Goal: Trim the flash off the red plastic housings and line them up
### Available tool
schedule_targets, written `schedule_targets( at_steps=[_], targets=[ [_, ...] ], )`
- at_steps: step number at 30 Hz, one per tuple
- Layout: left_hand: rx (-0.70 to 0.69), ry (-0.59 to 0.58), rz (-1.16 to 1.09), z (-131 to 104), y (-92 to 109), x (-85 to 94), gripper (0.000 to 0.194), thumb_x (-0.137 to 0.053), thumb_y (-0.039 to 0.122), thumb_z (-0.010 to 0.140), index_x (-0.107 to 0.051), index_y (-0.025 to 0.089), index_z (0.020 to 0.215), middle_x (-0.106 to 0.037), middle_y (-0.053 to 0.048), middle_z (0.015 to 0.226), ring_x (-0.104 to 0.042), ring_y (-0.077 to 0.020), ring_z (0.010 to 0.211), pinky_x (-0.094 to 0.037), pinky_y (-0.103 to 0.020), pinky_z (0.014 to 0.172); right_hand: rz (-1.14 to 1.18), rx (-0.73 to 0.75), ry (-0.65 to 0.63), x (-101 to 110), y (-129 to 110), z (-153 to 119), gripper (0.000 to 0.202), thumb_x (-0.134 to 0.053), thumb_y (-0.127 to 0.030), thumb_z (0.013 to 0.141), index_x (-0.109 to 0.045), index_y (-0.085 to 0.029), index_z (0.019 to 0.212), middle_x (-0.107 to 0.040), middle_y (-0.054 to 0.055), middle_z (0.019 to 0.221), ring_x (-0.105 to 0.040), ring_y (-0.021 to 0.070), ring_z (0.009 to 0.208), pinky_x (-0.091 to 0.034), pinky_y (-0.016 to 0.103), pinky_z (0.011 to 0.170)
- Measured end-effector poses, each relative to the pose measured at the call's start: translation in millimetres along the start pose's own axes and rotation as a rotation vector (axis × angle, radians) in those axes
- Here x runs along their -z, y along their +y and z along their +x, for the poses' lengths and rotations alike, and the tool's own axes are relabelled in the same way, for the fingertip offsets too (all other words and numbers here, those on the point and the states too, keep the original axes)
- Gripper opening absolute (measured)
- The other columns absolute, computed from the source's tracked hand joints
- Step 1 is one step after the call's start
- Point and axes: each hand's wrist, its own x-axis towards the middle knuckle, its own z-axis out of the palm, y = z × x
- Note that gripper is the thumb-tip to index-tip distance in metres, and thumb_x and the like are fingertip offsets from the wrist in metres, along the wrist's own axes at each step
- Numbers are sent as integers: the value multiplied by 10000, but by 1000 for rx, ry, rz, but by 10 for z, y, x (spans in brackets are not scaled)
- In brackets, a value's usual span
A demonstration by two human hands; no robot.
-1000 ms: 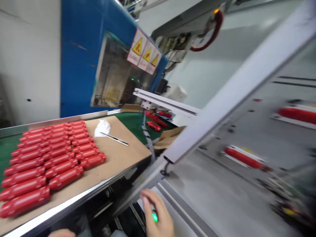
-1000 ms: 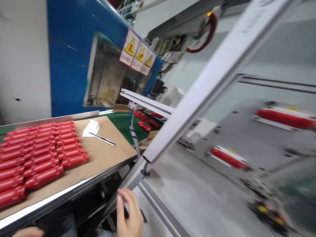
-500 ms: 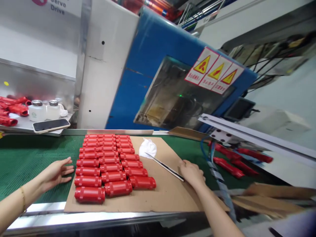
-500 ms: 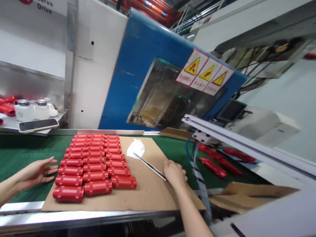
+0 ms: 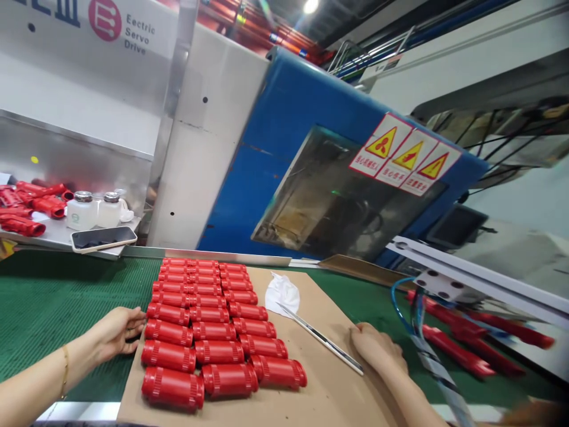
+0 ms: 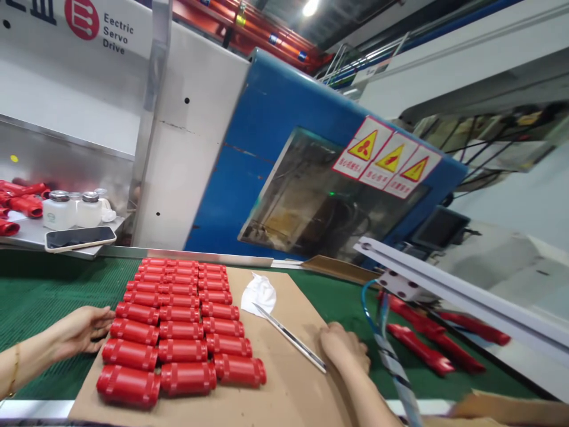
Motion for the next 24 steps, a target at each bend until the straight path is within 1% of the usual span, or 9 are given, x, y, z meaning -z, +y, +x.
schedule_targets(
  at_steps=[3,8,10,13,16,19,21,24],
  targets=[
    [-57,-66,77,47,-29,26,104,-479,168,842,-532,115,770,-505,28,658,-477,-72,492,-414,-191,423,-21,53,-6,-5,4,48,260,-420,-330,882,-532,-159,1042,-557,71,1046,-552,163,901,-457,346,772],
    [-169,-178,233,156,-80,87,22,-536,105,796,-557,109,796,-551,15,694,-532,-92,561,-448,-207,470,-53,126,27,11,4,83,243,-422,-312,884,-553,-147,1006,-582,66,1023,-559,161,915,-444,353,806],
    [-219,-193,267,192,-113,115,22,-541,97,790,-559,109,791,-550,20,682,-533,-94,563,-454,-215,487,-62,146,41,23,-2,69,232,-428,-302,882,-565,-143,982,-591,63,1016,-565,157,911,-447,348,807],
    [-264,-185,290,233,-158,189,25,-540,95,790,-559,112,789,-542,28,661,-526,-93,548,-451,-220,490,-78,177,62,37,-30,21,210,-436,-273,881,-579,-138,957,-605,62,1003,-572,153,910,-447,343,816],
    [-277,-166,295,252,-171,331,34,-539,90,788,-563,112,797,-553,27,660,-537,-96,550,-454,-226,499,-84,231,80,22,-97,-56,186,-447,-226,874,-593,-131,939,-619,65,998,-575,152,928,-437,341,838],
    [-288,-128,282,227,-147,539,29,-548,111,789,-569,110,809,-586,15,685,-557,-101,561,-462,-236,519,-67,308,80,-37,-198,-158,205,-425,-150,862,-624,-116,902,-637,90,996,-587,163,931,-436,317,837],
    [-295,-97,268,183,-115,695,37,-552,115,785,-572,109,817,-605,9,692,-570,-106,567,-469,-245,540,-47,363,70,-94,-274,-241,269,-386,-115,847,-655,-111,865,-654,114,958,-604,190,908,-448,287,797],
    [-297,-47,258,104,-53,932,91,-554,65,744,-574,107,822,-621,10,646,-590,-123,570,-473,-255,554,-15,442,59,-185,-388,-396,345,-340,-121,816,-684,-134,822,-674,111,877,-621,224,852,-459,263,722]
  ],
)
